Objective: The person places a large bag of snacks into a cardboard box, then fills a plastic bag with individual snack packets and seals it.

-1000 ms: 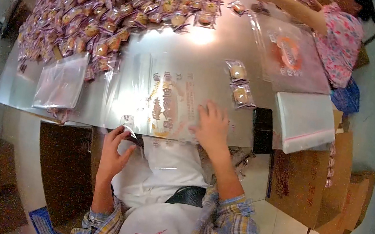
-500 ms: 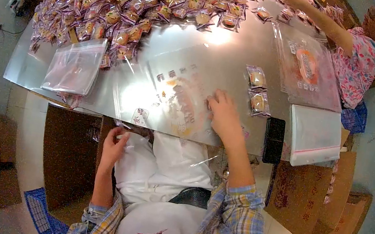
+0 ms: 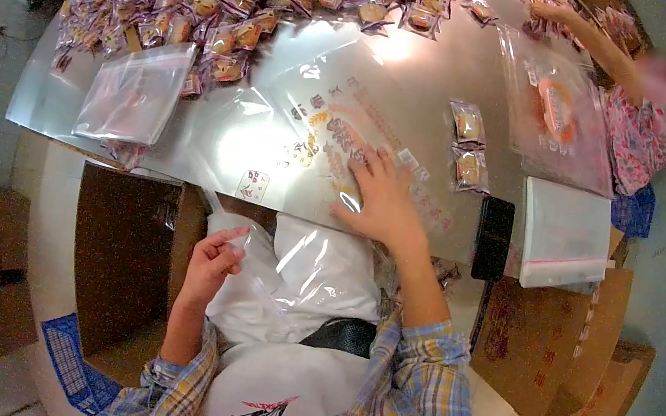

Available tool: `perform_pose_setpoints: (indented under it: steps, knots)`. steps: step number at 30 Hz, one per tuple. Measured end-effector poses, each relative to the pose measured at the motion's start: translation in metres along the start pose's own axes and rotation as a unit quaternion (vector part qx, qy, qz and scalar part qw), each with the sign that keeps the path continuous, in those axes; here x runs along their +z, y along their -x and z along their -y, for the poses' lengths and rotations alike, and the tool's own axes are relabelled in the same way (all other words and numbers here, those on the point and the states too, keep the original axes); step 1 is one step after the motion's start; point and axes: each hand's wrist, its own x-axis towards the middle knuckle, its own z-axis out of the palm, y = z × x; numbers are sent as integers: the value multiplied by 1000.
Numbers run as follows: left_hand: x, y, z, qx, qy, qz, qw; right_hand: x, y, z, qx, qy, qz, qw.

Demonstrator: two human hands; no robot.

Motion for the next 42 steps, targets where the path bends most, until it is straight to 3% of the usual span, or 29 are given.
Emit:
perform_pose_setpoints:
  steps: [4,6,7,10,12,13,16,17,19,20,22,23,24,26,27,28,30,31,33,35,38,40,41,42]
  knots:
    - [1,2,12,13,15,-20,1000,-15,15,53,-61,-121,23,991]
    - [15,13,4,76,-21,-13,997,-11,28,90,-141,-248,41,958]
    - [13,14,5,171,-57,53,982,-10,33,110,-139,-271,38,952]
    - [35,26,-14,325,-174,72,927,-4,40,139,-126,-336,21,933]
    - [44,33,-31,350,-283,77,890,0,34,138,-116,-374,-11,920]
    - [46,34,-36,360,-337,79,866,-14,36,141,-51,-448,31,892]
    - [44,27,-15,353,-212,3,911,-21,38,126,-14,-551,12,835]
    - [45,23,-16,368,-206,-29,906,-29,35,128,25,-679,-16,733]
    - [44,10,-23,405,-260,-71,874,-71,23,107,-31,-861,-4,508]
    - [44,5,-35,415,-316,-76,849,-95,19,102,-7,-888,-53,457]
    - [48,-7,-45,362,-222,-114,898,-127,9,77,17,-928,-93,360]
    - [42,-15,-43,277,-168,-121,938,-135,4,54,20,-945,-85,314]
    - [36,-31,-43,292,-185,-151,926,-137,1,35,24,-960,-77,268]
    - [26,-54,-38,231,22,-143,962,-131,0,8,40,-954,-74,288]
    - [9,-60,-34,110,118,-49,986,-126,0,-2,50,-951,-74,297]
    - [15,-53,-40,88,201,33,975,-115,2,-3,83,-913,-116,383]
    - [9,-53,-14,132,180,100,970,-92,8,-3,153,-806,-195,537]
    - [10,-43,-19,135,128,92,978,-88,12,-7,170,-734,-174,634]
    - [7,-29,-37,145,20,75,986,-72,14,-24,207,-634,-189,721]
    - [-3,-33,-42,158,0,-50,986,-58,14,-48,248,-496,-186,811]
    - [-34,-46,-41,198,-40,-120,972,-30,17,-73,207,-283,-218,911]
    - [-38,-56,-55,218,-112,-146,958,-29,21,-49,182,-133,-260,939]
    - [-37,-51,-71,173,-226,-155,946,-26,18,-35,164,-54,-277,945]
    - [-27,-49,-83,241,-366,-240,866,-18,18,-26,106,-53,-249,961]
